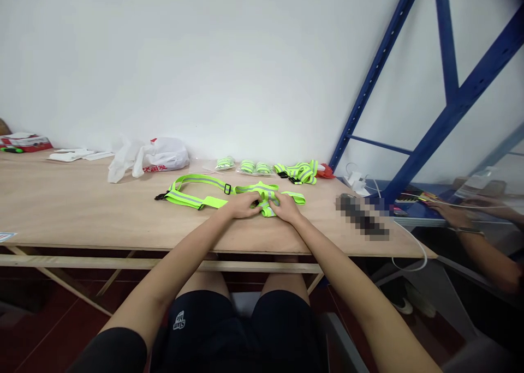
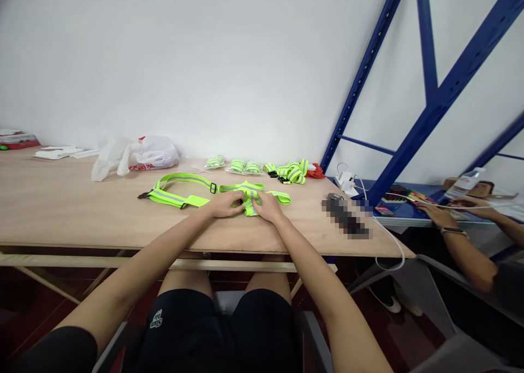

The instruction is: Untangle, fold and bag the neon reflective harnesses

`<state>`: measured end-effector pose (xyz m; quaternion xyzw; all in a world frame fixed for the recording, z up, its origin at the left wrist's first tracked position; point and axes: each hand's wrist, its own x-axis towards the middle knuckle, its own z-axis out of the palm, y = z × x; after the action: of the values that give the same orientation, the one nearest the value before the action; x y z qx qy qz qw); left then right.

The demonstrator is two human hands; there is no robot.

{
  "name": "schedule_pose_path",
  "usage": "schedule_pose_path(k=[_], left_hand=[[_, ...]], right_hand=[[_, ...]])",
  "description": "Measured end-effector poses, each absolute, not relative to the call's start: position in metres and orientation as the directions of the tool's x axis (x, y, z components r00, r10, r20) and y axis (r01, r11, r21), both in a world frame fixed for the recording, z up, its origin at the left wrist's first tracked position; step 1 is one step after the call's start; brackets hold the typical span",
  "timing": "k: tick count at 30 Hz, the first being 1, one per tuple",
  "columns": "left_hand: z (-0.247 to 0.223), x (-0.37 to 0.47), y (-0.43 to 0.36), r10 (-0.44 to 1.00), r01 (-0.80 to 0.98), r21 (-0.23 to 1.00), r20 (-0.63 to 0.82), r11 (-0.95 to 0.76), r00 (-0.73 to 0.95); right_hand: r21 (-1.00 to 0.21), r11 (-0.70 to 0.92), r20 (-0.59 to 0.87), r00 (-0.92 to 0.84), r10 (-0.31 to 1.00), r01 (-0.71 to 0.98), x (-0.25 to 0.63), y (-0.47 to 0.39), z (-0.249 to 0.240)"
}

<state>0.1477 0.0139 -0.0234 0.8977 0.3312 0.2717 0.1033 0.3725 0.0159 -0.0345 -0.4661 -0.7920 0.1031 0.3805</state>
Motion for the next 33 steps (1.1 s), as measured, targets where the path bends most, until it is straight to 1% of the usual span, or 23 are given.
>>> schedule_pose_path(k=[3, 7, 10, 14, 17, 19, 22, 25, 27, 29, 31, 33], left_hand=[[-0.026, 0.143, 0.018, 0.689, 0.548, 0.418, 0.414, -0.724, 0.595], [-0.026, 0.137, 0.029, 0.719, 0.562, 0.449, 0.410, -0.695, 0.561], [-0.020, 0.143, 0.039, 0.692, 0.561, 0.407, 0.387, -0.721, 0.609], [-0.010, 0.166, 0.049, 0.638, 0.557, 0.318, 0.285, -0.767, 0.715], [-0.006, 0.183, 0.052, 0.632, 0.580, 0.263, 0.213, -0.771, 0.745], [-0.005, 0.190, 0.051, 0.647, 0.609, 0.223, 0.203, -0.761, 0.735], [-0.006, 0.193, 0.045, 0.662, 0.642, 0.165, 0.232, -0.749, 0.713], [-0.008, 0.190, 0.039, 0.674, 0.666, 0.139, 0.285, -0.733, 0.682], [-0.009, 0.187, 0.037, 0.692, 0.688, 0.151, 0.336, -0.710, 0.639], [-0.010, 0.184, 0.037, 0.718, 0.713, 0.193, 0.399, -0.674, 0.570], [-0.010, 0.179, 0.039, 0.749, 0.730, 0.269, 0.463, -0.628, 0.474], [-0.010, 0.174, 0.042, 0.778, 0.721, 0.376, 0.516, -0.582, 0.358]], right_hand=[[-0.593, 0.526, 0.517, -0.213, 0.829, 0.609, 0.377, 0.018, -0.035], [-0.721, 0.517, 0.513, -0.147, 0.846, 0.462, 0.381, 0.023, -0.032], [-0.808, 0.485, 0.475, -0.116, 0.872, 0.336, 0.383, 0.028, -0.032], [-0.889, 0.418, 0.414, -0.059, 0.908, 0.186, 0.389, 0.033, -0.037], [-0.924, 0.373, 0.375, 0.023, 0.927, 0.082, 0.394, 0.037, -0.042], [-0.934, 0.358, 0.358, 0.081, 0.930, 0.015, 0.396, 0.039, -0.045], [-0.930, 0.359, 0.345, 0.149, 0.927, -0.078, 0.397, 0.042, -0.046], [-0.916, 0.371, 0.343, 0.179, 0.922, -0.152, 0.398, 0.043, -0.044], [-0.908, 0.373, 0.340, 0.183, 0.922, -0.192, 0.399, 0.043, -0.042], [-0.903, 0.366, 0.332, 0.175, 0.927, -0.226, 0.401, 0.042, -0.041], [-0.904, 0.347, 0.318, 0.148, 0.936, -0.250, 0.402, 0.040, -0.039], [-0.910, 0.320, 0.302, 0.109, 0.947, -0.263, 0.404, 0.038, -0.038]])
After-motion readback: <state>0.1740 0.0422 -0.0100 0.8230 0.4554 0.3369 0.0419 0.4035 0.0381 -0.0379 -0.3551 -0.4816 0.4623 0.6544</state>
